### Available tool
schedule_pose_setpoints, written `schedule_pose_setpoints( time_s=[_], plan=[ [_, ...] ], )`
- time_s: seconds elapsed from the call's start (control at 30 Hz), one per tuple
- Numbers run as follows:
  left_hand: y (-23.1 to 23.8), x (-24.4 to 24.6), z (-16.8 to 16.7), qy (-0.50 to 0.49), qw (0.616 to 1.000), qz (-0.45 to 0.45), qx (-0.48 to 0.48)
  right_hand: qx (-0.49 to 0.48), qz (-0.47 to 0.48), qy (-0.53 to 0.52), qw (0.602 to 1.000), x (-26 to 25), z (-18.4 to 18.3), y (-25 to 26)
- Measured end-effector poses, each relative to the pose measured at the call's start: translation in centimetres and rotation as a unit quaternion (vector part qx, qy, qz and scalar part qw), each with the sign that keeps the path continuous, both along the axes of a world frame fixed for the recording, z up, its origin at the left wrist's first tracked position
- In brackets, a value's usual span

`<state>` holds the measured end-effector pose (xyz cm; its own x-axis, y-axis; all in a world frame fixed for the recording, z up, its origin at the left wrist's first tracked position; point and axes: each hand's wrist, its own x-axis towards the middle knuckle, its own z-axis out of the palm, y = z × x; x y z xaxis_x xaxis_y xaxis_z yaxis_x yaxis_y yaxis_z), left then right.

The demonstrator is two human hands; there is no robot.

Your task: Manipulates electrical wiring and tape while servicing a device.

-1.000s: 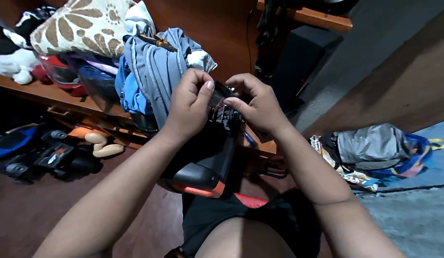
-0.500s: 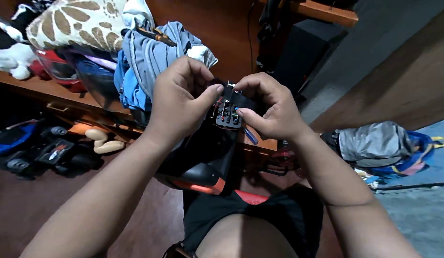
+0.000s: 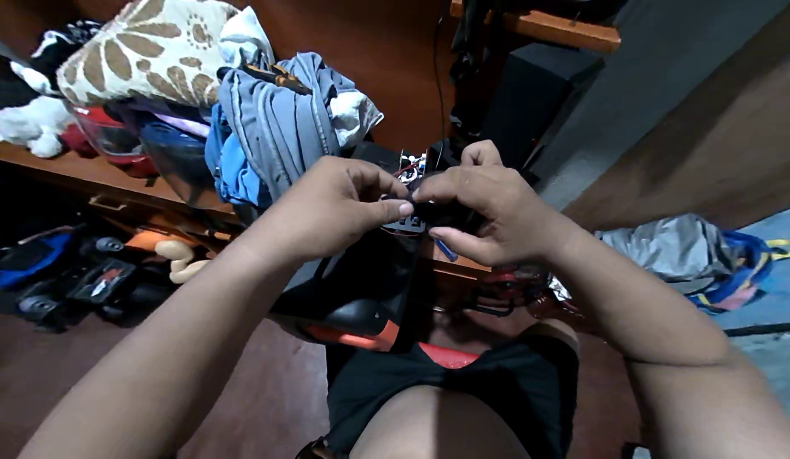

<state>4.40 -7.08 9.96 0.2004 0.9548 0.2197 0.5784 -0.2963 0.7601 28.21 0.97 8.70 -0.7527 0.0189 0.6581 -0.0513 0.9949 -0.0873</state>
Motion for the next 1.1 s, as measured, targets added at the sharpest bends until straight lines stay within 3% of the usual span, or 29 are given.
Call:
schedule_pose_setpoints(
  time_s=[0.37, 0.6, 0.73, 0.87, 1.0, 1.1],
  plan=[
    [-0.3, 1.8, -1.4, 0.023, 0.981, 0.082, 0.175, 0.009, -0.082, 0.009, 0.997, 1.0, 0.3, 0.7],
    [-1.7, 1.7, -3.3, -0.003, 0.971, 0.101, 0.217, 0.042, -0.189, -0.048, 0.98, 2.1, 0.3, 2.5],
    [-1.5, 1.3, -3.7, -0.026, 0.966, 0.083, 0.241, 0.024, -0.183, -0.088, 0.979, 2.2, 1.3, 1.9],
    [-2.0, 1.2, -3.0, -0.068, 0.973, 0.057, 0.214, 0.077, -0.164, -0.102, 0.978, 2.7, 2.7, 0.6],
    [-3.2, 0.3, -1.8, 0.184, 0.968, 0.126, 0.112, 0.155, -0.168, -0.116, 0.967, 3.0, 3.8, -1.0],
    [-3.2, 0.4, -1.3, 0.267, 0.949, 0.109, 0.128, 0.199, -0.179, -0.136, 0.954, 3.3, 4.8, -1.9]
  ],
)
